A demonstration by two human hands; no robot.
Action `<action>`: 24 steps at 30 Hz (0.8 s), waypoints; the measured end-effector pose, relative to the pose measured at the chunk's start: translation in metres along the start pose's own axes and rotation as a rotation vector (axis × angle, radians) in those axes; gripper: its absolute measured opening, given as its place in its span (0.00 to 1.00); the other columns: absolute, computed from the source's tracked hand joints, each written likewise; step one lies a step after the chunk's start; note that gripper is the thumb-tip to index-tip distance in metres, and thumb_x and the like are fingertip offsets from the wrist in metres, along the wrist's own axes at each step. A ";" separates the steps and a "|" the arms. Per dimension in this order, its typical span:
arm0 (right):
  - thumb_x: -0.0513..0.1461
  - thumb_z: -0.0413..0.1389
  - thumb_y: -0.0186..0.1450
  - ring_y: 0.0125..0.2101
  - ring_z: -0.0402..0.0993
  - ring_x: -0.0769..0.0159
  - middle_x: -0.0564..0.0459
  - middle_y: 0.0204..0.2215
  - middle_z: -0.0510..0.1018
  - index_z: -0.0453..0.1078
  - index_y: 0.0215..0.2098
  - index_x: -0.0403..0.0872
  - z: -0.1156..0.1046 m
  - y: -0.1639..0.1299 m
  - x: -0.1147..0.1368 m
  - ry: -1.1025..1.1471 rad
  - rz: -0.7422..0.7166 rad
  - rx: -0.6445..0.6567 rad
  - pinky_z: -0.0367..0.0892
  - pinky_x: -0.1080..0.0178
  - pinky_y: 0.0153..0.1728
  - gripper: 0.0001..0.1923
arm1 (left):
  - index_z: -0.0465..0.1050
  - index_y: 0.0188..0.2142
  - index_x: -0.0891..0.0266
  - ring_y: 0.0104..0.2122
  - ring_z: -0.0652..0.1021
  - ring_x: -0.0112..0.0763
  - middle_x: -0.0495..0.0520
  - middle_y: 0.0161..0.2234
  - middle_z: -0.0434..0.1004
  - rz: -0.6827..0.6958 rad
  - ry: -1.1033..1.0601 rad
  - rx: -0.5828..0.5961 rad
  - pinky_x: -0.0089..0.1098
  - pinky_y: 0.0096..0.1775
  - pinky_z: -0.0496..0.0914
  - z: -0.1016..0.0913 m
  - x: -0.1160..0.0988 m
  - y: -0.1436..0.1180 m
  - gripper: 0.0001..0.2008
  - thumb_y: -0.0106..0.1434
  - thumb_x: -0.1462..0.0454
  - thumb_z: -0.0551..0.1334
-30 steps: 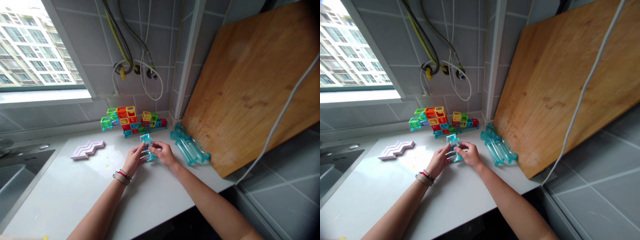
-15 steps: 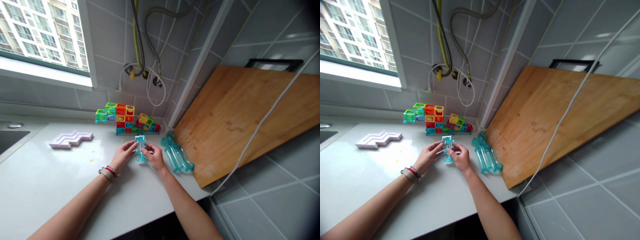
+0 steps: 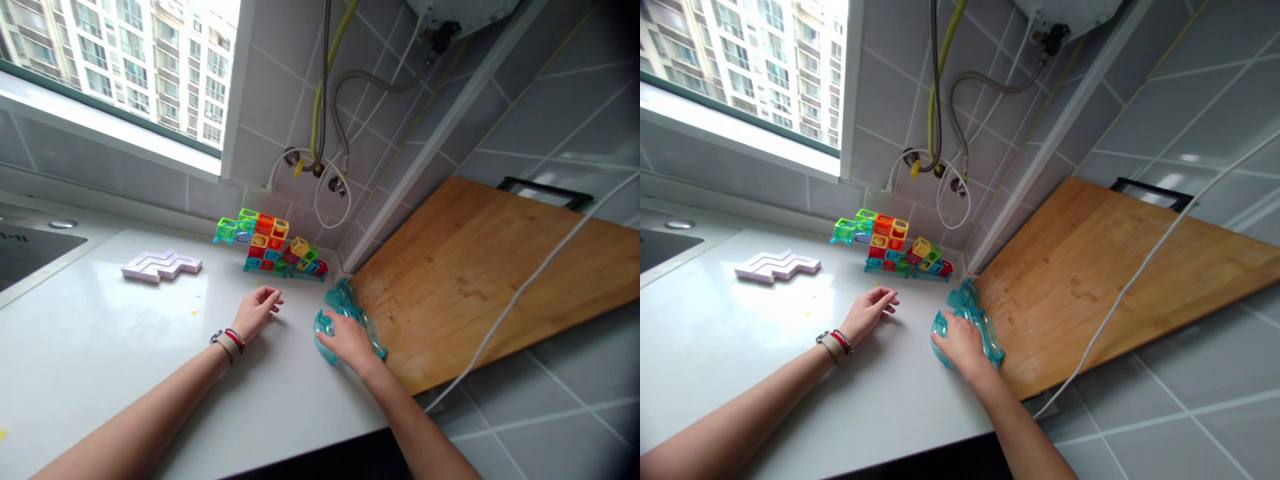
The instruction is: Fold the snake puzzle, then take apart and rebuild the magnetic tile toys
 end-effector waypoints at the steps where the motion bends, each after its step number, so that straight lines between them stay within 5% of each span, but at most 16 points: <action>1: 0.50 0.60 0.64 0.44 0.81 0.50 0.44 0.43 0.84 0.74 0.56 0.52 -0.001 0.000 -0.001 -0.047 0.001 0.017 0.69 0.58 0.42 0.24 | 0.76 0.35 0.63 0.27 0.80 0.36 0.59 0.32 0.83 0.014 0.012 0.010 0.30 0.28 0.70 0.001 -0.001 0.000 0.23 0.55 0.45 0.69; 7: 0.53 0.61 0.65 0.45 0.80 0.51 0.43 0.46 0.81 0.78 0.52 0.52 -0.003 0.002 -0.008 -0.147 -0.033 0.036 0.69 0.58 0.43 0.22 | 0.76 0.33 0.63 0.26 0.79 0.35 0.57 0.30 0.82 0.061 0.047 0.036 0.33 0.31 0.71 0.003 -0.002 0.001 0.20 0.57 0.47 0.67; 12: 0.56 0.58 0.67 0.44 0.79 0.55 0.44 0.49 0.77 0.75 0.56 0.51 -0.027 0.017 0.008 -0.074 -0.102 -0.068 0.69 0.60 0.44 0.26 | 0.76 0.33 0.62 0.25 0.78 0.34 0.56 0.28 0.82 0.077 0.036 0.029 0.33 0.31 0.71 0.004 -0.002 -0.001 0.18 0.58 0.48 0.67; 24: 0.47 0.59 0.68 0.43 0.77 0.58 0.46 0.45 0.78 0.75 0.52 0.48 -0.120 0.131 0.158 0.101 -0.515 -0.248 0.68 0.60 0.46 0.18 | 0.77 0.31 0.60 0.24 0.77 0.34 0.54 0.26 0.81 0.113 0.097 0.008 0.32 0.30 0.70 0.004 0.002 -0.003 0.15 0.61 0.51 0.64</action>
Point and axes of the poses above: each hand's wrist, its own y-axis towards the middle knuckle, its own z-axis out of the palm, x = y × z, the point moved 8 cm from there along y, towards the middle knuckle
